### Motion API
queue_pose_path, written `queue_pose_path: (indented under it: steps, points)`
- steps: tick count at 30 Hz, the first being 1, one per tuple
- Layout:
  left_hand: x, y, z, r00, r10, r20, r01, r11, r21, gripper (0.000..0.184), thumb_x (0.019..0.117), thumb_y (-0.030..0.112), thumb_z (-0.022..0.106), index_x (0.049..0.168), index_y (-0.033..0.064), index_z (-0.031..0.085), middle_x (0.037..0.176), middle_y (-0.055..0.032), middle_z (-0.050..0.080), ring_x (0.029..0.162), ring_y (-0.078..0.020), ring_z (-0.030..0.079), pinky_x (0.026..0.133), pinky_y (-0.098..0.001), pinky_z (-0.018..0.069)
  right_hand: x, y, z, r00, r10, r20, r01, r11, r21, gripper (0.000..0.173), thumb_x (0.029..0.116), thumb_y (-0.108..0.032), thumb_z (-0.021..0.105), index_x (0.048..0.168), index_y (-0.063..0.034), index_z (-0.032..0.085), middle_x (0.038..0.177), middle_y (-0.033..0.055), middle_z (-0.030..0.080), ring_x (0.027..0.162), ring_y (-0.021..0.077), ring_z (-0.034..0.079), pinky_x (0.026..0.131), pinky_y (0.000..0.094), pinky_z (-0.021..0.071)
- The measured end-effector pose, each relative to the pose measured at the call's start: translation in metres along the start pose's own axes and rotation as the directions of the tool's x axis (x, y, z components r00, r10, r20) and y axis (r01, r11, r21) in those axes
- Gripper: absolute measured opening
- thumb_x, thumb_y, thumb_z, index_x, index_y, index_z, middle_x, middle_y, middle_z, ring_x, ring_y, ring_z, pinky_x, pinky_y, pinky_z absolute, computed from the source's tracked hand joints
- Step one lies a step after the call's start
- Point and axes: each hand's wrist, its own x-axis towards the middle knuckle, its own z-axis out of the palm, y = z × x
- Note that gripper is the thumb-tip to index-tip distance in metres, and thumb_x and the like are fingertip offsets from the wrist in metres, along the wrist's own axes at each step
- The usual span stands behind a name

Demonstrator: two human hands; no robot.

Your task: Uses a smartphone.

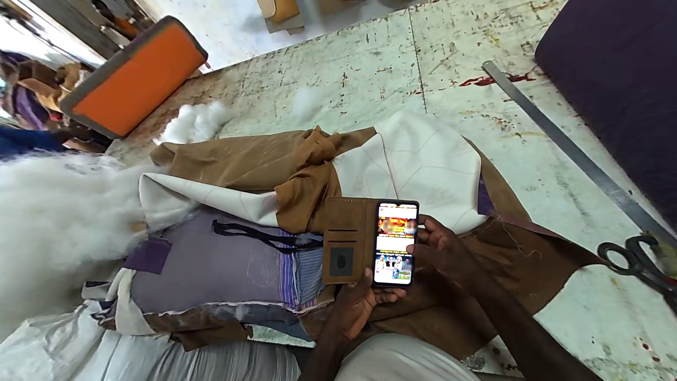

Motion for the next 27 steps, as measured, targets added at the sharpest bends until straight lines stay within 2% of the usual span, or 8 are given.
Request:
queue_pose_path:
  steps: [7, 10, 17, 27]
  points:
    - [0.0006, 0.0003, 0.0007, 1.000, -0.007, -0.013, 0.007, 1.000, 0.001, 0.040, 0.1094, 0.021, 0.043, 0.137, -0.0077, 0.049, 0.119, -0.0322, 0.067, 0.101, -0.0405, 0.072, 0.093, -0.0497, 0.0595, -0.0016, -0.0005, -0.0003, 1.000, -0.006, -0.006, 0.006, 1.000, -0.011, 0.053, 0.0943, 0.005, 0.059, 0.144, -0.0079, 0.046, 0.116, 0.0155, 0.072, 0.096, 0.0281, 0.074, 0.081, 0.0404, 0.0633]
    - [0.0010, -0.0008, -0.0008, 1.000, 0.001, 0.002, -0.001, 1.000, 0.011, 0.041, 0.1091, 0.023, 0.045, 0.137, -0.0066, 0.049, 0.119, -0.0317, 0.067, 0.101, -0.0396, 0.072, 0.092, -0.0493, 0.0597, -0.0026, -0.0017, 0.0007, 1.000, -0.003, -0.010, 0.003, 1.000, -0.007, 0.053, 0.0942, 0.004, 0.059, 0.143, -0.0079, 0.046, 0.117, 0.0154, 0.072, 0.095, 0.0285, 0.074, 0.078, 0.0399, 0.0639]
    - [0.0007, -0.0012, -0.0016, 1.000, -0.009, 0.011, 0.009, 1.000, 0.005, 0.040, 0.1096, 0.022, 0.043, 0.137, -0.0074, 0.049, 0.118, -0.0319, 0.067, 0.102, -0.0394, 0.072, 0.093, -0.0486, 0.0594, -0.0021, -0.0012, 0.0006, 1.000, 0.020, -0.015, -0.020, 1.000, 0.005, 0.053, 0.0940, 0.006, 0.059, 0.144, -0.0083, 0.046, 0.118, 0.0157, 0.072, 0.097, 0.0287, 0.074, 0.082, 0.0407, 0.0630]
    - [-0.0005, -0.0026, -0.0008, 1.000, -0.003, 0.007, 0.003, 1.000, 0.010, 0.041, 0.1092, 0.022, 0.044, 0.138, -0.0068, 0.049, 0.120, -0.0321, 0.066, 0.103, -0.0399, 0.072, 0.093, -0.0492, 0.0591, -0.0008, 0.0037, -0.0025, 0.999, -0.024, -0.033, 0.023, 0.999, -0.024, 0.039, 0.1016, 0.000, 0.053, 0.140, -0.0066, 0.050, 0.115, 0.0157, 0.072, 0.099, 0.0270, 0.073, 0.085, 0.0395, 0.0621]
